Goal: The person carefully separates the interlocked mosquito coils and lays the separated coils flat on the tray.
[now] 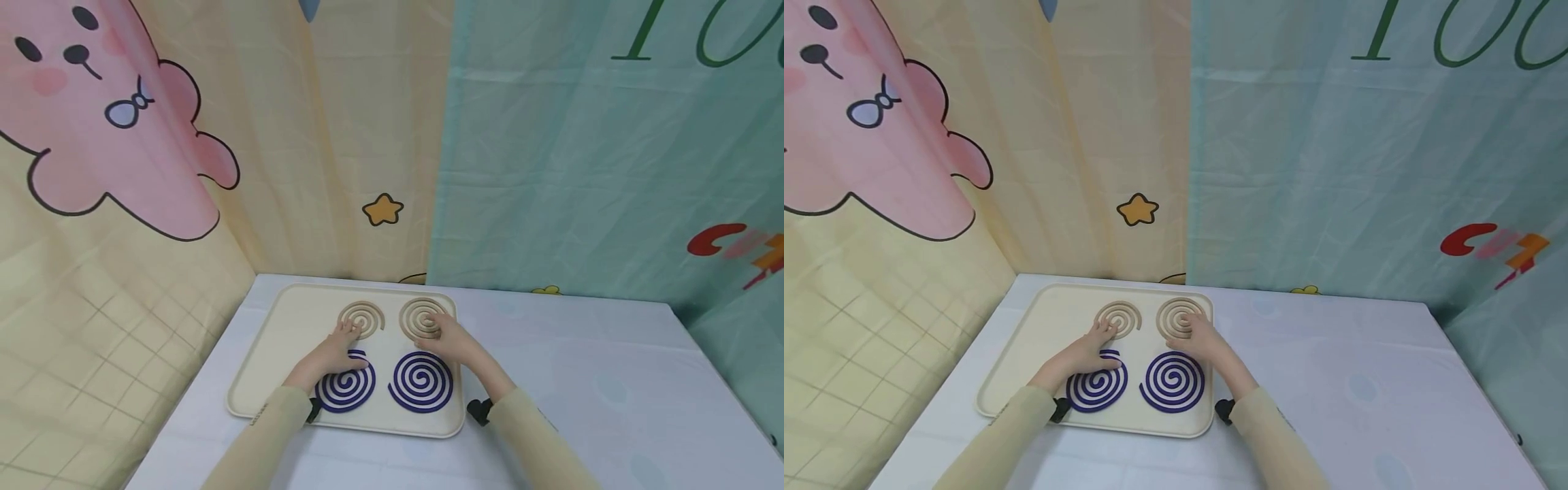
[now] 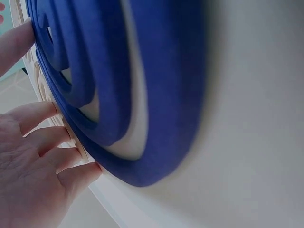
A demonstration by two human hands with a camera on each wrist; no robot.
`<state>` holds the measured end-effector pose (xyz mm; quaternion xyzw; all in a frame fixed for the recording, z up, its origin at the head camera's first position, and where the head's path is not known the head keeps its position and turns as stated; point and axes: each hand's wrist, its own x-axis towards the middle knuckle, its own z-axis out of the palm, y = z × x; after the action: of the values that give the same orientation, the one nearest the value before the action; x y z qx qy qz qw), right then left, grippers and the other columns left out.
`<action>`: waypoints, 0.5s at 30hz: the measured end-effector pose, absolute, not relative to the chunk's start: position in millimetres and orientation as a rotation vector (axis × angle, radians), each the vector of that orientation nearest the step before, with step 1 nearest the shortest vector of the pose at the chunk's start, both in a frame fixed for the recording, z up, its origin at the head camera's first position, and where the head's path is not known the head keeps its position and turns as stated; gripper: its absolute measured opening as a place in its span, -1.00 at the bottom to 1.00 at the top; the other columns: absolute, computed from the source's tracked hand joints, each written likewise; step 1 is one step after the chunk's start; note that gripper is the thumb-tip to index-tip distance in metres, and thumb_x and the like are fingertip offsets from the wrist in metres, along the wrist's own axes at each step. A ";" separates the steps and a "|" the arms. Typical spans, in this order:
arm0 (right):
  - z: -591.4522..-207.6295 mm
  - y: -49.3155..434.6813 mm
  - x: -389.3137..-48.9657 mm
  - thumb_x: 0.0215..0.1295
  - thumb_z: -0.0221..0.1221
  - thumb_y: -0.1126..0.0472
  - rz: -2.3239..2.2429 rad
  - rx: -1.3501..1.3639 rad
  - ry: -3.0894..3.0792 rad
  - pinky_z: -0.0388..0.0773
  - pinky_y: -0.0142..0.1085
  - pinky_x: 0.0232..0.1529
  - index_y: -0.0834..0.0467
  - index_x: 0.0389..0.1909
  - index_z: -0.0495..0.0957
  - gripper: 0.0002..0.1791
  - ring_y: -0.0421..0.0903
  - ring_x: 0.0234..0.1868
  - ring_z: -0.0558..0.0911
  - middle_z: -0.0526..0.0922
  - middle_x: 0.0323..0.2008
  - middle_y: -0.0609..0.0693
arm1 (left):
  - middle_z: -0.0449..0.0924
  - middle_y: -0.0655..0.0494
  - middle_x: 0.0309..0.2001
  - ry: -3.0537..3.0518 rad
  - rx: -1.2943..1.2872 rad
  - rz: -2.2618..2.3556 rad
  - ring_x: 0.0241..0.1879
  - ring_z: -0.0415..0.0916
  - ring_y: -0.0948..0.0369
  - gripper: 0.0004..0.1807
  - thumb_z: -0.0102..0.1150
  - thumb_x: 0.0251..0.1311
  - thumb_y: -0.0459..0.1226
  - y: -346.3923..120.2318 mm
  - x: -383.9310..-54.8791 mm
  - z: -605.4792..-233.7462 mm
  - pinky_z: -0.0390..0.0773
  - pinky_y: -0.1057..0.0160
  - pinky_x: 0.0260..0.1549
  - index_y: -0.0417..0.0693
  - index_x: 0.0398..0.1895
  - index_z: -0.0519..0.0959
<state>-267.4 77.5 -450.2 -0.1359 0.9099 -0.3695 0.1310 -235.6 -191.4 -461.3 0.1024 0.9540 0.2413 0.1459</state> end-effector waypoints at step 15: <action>-462.7 74.6 -258.0 -0.10 0.54 -0.05 -0.583 -0.515 2.655 0.15 0.21 0.43 0.20 0.48 0.16 0.14 0.29 0.56 -0.14 -0.08 0.56 0.24 | -0.18 -0.37 0.53 2.731 0.300 0.669 0.53 -0.32 -0.27 -0.05 0.34 0.17 -0.09 -192.7 -238.9 -464.3 -0.06 -0.34 0.42 -0.29 0.50 0.08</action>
<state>-258.0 74.6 -462.7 -0.1828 0.9428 -0.2070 0.1865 -238.9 -192.7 -464.3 0.1047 0.9539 0.2338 0.1563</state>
